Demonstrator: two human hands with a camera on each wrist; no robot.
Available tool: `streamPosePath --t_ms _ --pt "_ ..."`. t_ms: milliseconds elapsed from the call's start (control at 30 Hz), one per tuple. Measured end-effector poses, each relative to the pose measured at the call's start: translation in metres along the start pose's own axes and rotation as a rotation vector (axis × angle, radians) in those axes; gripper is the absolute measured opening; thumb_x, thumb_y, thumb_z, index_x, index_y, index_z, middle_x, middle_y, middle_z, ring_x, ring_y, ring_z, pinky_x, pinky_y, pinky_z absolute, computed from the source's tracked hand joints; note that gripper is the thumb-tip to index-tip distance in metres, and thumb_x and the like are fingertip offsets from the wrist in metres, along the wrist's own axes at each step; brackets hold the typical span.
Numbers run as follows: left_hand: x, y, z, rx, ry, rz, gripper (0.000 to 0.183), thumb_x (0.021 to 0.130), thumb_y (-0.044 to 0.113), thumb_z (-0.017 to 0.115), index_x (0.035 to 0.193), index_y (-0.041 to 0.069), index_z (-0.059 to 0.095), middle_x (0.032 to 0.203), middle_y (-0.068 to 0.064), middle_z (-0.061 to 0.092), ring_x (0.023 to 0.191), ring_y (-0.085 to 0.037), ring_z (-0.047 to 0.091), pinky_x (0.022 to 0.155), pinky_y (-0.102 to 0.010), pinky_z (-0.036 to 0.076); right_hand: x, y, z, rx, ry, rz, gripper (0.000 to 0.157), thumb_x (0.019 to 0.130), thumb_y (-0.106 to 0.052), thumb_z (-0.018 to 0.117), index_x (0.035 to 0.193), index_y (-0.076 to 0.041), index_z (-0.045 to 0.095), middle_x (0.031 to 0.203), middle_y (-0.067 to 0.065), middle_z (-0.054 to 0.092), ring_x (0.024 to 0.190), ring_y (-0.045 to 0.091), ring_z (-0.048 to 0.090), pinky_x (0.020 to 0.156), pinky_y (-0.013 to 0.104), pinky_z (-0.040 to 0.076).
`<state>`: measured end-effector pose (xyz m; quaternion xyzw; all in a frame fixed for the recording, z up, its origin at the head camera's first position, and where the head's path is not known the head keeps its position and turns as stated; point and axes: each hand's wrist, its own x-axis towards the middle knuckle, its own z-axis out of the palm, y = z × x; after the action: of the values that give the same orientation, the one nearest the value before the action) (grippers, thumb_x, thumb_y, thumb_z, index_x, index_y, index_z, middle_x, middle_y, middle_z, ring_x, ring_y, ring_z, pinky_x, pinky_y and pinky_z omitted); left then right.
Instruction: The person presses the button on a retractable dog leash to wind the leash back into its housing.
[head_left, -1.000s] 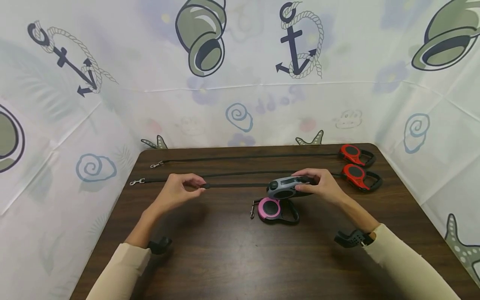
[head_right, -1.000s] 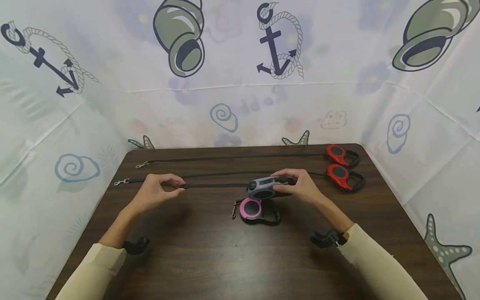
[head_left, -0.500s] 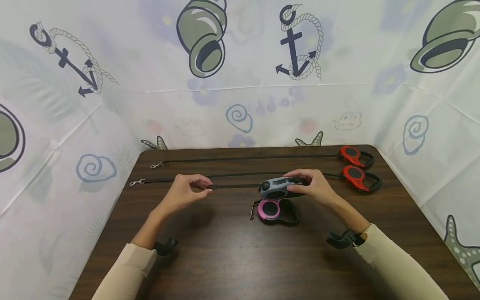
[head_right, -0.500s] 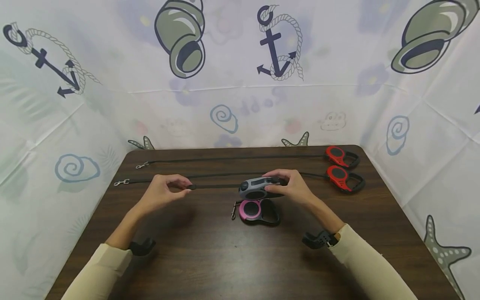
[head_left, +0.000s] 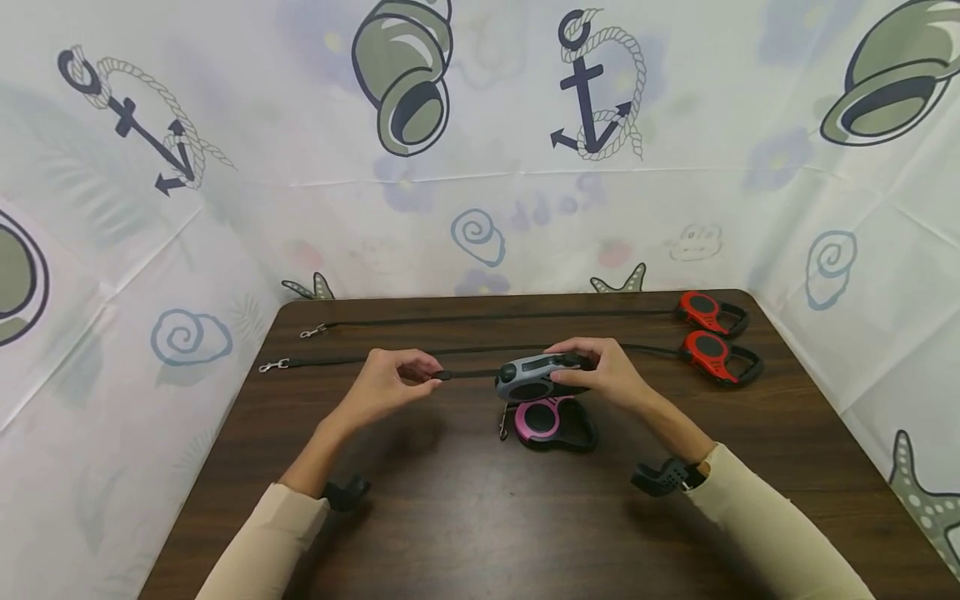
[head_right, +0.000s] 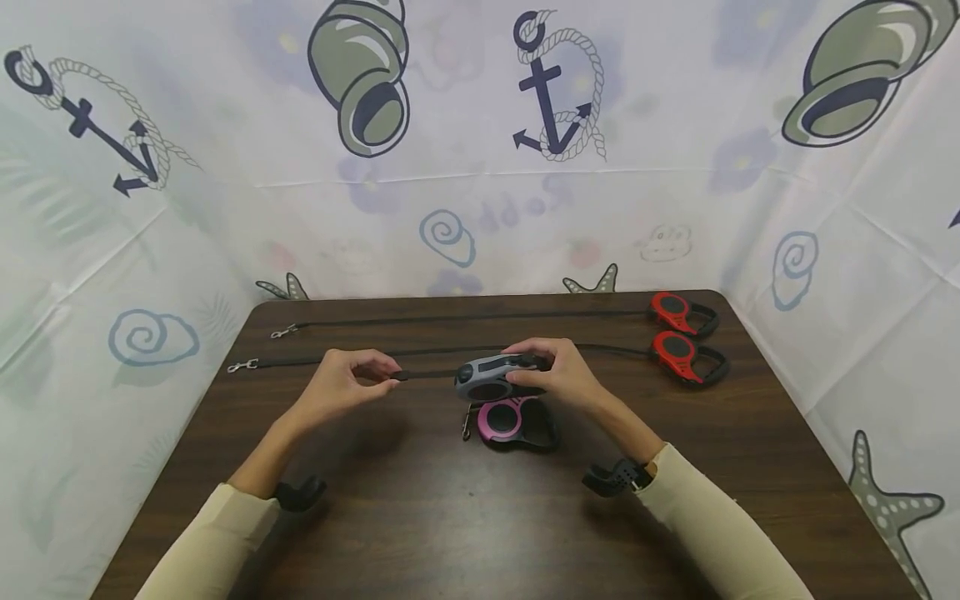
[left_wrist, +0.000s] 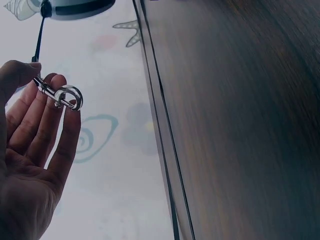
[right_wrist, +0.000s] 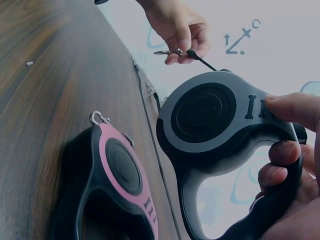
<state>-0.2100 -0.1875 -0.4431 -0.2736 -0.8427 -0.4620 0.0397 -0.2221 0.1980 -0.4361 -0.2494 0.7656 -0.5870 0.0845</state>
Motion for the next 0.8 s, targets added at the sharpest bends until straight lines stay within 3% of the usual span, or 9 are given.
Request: streamPosePath --t_ms 133,333,500,700,800 --pt "0.002 0.005 0.003 -0.006 -0.010 -0.020 0.014 0.090 0.006 0.084 0.104 0.008 0.080 0.094 -0.002 0.080 0.082 -0.013 0.076 0.076 -0.028 0.063 0.003 -0.001 0.005 0.026 -0.012 0.008 0.036 0.093 -0.008 0.079 0.128 -0.001 0.073 0.102 0.016 0.076 0.083 0.028 0.070 0.073 0.037 0.063" --pt "0.004 0.009 0.008 -0.010 -0.009 -0.024 0.015 0.090 0.006 0.084 0.104 0.008 0.080 0.095 -0.002 0.080 0.083 -0.012 0.076 0.076 -0.029 0.063 0.007 0.001 0.013 0.021 -0.017 -0.014 0.035 0.093 -0.007 0.079 0.128 -0.001 0.073 0.102 0.015 0.075 0.083 0.021 0.069 0.075 0.038 0.063" --pt "0.005 0.012 0.013 -0.018 -0.015 -0.018 0.015 0.090 0.006 0.084 0.104 0.008 0.079 0.095 -0.002 0.079 0.083 -0.012 0.076 0.076 -0.028 0.062 0.010 0.001 0.019 0.004 -0.027 -0.026 0.034 0.094 -0.009 0.079 0.127 -0.003 0.074 0.104 0.014 0.076 0.083 0.025 0.069 0.077 0.044 0.063" --pt "0.008 0.013 0.017 -0.023 -0.022 -0.001 0.016 0.089 0.004 0.084 0.104 0.006 0.079 0.093 -0.002 0.079 0.081 -0.012 0.076 0.074 -0.029 0.063 0.014 -0.001 0.028 0.006 -0.035 -0.036 0.034 0.094 -0.007 0.078 0.128 -0.002 0.074 0.104 0.014 0.077 0.082 0.020 0.069 0.074 0.033 0.061" --pt "0.009 0.013 0.018 -0.031 -0.022 0.009 0.016 0.088 0.004 0.085 0.104 0.004 0.079 0.092 -0.002 0.079 0.079 -0.013 0.075 0.074 -0.030 0.063 0.017 -0.002 0.031 0.014 -0.036 -0.040 0.034 0.094 -0.006 0.078 0.128 -0.002 0.074 0.106 0.015 0.076 0.082 0.018 0.068 0.075 0.034 0.062"
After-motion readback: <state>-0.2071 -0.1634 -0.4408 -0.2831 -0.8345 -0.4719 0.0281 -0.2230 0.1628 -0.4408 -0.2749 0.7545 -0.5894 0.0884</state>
